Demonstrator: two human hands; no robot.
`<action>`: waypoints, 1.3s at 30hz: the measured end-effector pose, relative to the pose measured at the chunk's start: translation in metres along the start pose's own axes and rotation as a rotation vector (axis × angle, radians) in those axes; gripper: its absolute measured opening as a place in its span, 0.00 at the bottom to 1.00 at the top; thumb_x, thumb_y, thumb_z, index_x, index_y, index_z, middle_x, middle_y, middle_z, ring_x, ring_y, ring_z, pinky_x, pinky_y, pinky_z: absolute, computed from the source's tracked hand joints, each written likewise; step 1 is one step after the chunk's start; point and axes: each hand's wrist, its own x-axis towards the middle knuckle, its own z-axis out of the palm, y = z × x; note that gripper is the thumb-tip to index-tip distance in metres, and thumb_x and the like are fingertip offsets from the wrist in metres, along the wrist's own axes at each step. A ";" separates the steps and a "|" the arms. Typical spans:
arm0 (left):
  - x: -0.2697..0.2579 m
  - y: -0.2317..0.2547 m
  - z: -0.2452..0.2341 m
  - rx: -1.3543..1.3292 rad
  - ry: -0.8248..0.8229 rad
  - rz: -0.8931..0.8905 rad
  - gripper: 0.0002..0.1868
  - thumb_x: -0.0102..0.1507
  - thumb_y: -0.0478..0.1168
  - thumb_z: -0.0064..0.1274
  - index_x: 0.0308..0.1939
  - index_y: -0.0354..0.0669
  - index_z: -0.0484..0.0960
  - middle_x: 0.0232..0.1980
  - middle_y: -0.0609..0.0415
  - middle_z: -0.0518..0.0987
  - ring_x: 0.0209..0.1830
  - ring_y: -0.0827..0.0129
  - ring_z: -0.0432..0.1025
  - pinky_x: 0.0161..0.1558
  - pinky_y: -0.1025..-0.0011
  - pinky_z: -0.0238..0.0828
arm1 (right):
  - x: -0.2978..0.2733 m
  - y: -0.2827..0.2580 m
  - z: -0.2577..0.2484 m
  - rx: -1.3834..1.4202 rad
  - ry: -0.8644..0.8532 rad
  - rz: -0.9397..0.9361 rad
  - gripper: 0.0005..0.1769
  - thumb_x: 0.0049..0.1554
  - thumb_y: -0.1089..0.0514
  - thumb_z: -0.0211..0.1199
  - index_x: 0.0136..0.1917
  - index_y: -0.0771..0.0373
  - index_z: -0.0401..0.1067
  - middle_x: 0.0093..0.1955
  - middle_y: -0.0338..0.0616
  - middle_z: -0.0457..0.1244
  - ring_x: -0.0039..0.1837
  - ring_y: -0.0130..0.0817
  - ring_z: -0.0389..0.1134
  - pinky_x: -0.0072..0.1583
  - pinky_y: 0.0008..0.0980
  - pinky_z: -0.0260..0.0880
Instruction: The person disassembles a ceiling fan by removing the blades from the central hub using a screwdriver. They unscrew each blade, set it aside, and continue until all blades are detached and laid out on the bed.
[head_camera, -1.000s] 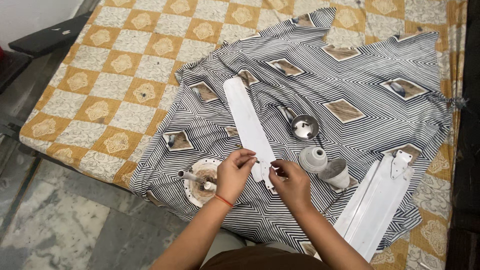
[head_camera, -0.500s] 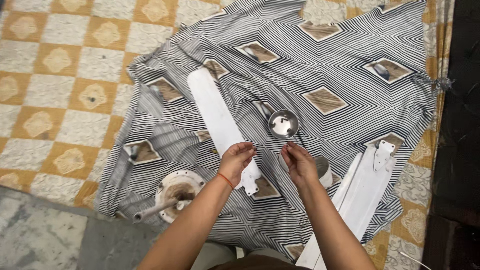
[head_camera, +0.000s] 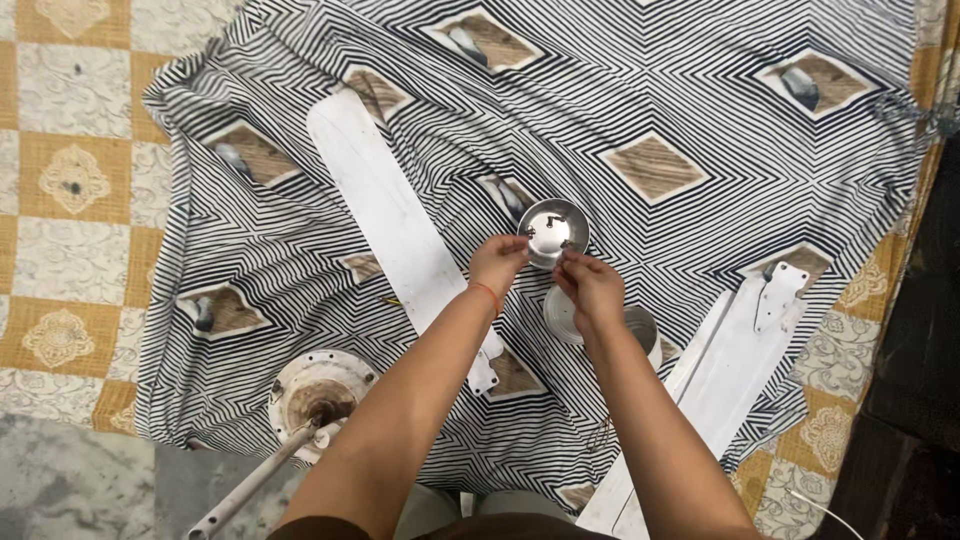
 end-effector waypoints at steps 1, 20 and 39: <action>0.003 0.001 0.004 0.030 -0.005 -0.007 0.15 0.62 0.31 0.56 0.53 0.34 0.81 0.52 0.49 0.83 0.51 0.65 0.78 0.54 0.70 0.77 | 0.004 -0.001 0.002 -0.015 0.011 -0.002 0.11 0.60 0.72 0.58 0.56 0.76 0.72 0.50 0.54 0.68 0.50 0.40 0.72 0.54 0.33 0.78; -0.137 -0.042 -0.080 0.053 -0.151 -0.077 0.22 0.62 0.48 0.57 0.58 0.44 0.82 0.56 0.61 0.82 0.54 0.74 0.74 0.55 0.70 0.71 | -0.106 0.007 -0.043 -0.224 -0.104 -0.100 0.15 0.61 0.65 0.58 0.59 0.72 0.74 0.53 0.50 0.72 0.49 0.34 0.73 0.54 0.32 0.76; -0.323 -0.099 -0.145 0.378 -0.091 0.297 0.15 0.62 0.40 0.60 0.52 0.40 0.84 0.50 0.53 0.85 0.50 0.69 0.79 0.54 0.71 0.76 | -0.236 0.081 -0.021 -0.739 -0.476 -0.133 0.13 0.60 0.63 0.60 0.56 0.68 0.78 0.47 0.47 0.73 0.45 0.29 0.72 0.48 0.28 0.73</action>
